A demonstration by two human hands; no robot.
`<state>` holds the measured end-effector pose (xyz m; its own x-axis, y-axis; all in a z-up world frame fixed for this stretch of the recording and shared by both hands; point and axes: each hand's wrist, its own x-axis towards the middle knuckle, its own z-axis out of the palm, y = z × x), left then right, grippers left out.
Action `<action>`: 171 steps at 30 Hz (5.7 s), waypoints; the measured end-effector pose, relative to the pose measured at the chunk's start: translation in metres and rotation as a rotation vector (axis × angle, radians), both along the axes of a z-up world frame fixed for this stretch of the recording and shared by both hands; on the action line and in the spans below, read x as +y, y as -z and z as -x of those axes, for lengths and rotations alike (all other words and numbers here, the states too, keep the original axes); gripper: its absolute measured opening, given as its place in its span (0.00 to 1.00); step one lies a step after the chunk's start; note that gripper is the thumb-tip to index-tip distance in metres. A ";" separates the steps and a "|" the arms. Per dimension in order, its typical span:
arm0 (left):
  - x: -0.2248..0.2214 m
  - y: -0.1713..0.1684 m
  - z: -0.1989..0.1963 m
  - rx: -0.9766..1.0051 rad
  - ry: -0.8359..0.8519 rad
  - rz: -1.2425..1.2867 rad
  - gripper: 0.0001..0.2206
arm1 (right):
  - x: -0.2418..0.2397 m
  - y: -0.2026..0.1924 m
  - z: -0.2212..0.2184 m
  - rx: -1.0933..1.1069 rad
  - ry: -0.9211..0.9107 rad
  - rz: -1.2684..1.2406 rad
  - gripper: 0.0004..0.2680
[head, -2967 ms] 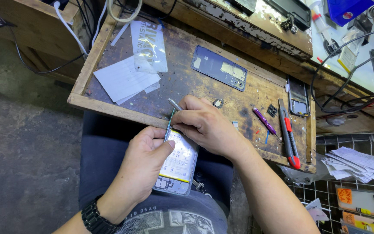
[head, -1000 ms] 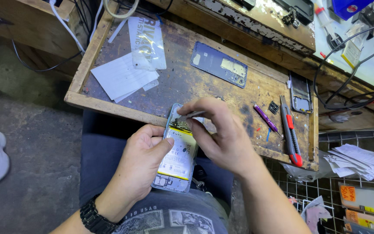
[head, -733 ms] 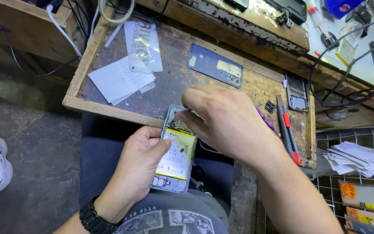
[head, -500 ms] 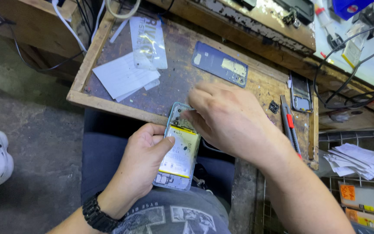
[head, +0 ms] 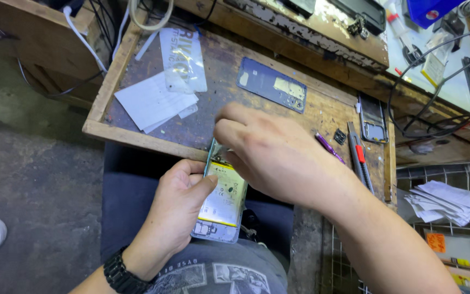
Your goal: The person disassembles a mobile phone using a screwdriver and a metal tool, removing internal components and small screws from the chassis.
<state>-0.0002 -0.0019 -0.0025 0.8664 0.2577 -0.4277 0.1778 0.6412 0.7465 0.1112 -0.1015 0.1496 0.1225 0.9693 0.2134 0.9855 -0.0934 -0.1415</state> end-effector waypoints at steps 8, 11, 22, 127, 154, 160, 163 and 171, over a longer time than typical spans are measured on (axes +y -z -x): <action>0.001 0.004 -0.002 -0.036 -0.007 0.019 0.11 | -0.001 0.003 -0.002 -0.107 0.113 0.108 0.08; -0.003 0.005 0.003 -0.025 0.007 0.014 0.11 | 0.000 0.004 0.001 -0.144 0.227 0.281 0.10; 0.001 -0.003 0.000 -0.024 -0.008 0.029 0.11 | 0.003 -0.004 0.002 -0.090 0.117 0.103 0.07; 0.017 -0.039 -0.018 -0.625 0.103 0.384 0.25 | -0.053 0.111 0.053 1.502 0.566 -0.756 0.06; 0.007 -0.030 -0.078 -0.374 -0.290 -0.346 0.29 | -0.068 0.114 -0.005 1.403 0.380 -0.506 0.14; 0.004 -0.031 -0.079 -0.376 -0.307 -0.463 0.30 | -0.063 0.123 0.003 1.441 0.458 -0.541 0.14; 0.004 -0.031 -0.075 -0.353 -0.298 -0.574 0.31 | -0.062 0.124 0.007 1.380 0.415 -0.603 0.13; 0.003 -0.031 -0.072 -0.351 -0.265 -0.699 0.33 | -0.063 0.113 0.013 1.366 0.483 -0.499 0.13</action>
<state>0.0717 0.0014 0.0281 0.7930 0.5783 0.1918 -0.2322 -0.0042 0.9727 0.0981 -0.1642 0.0364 0.7621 0.6463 -0.0391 -0.0295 -0.0257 -0.9992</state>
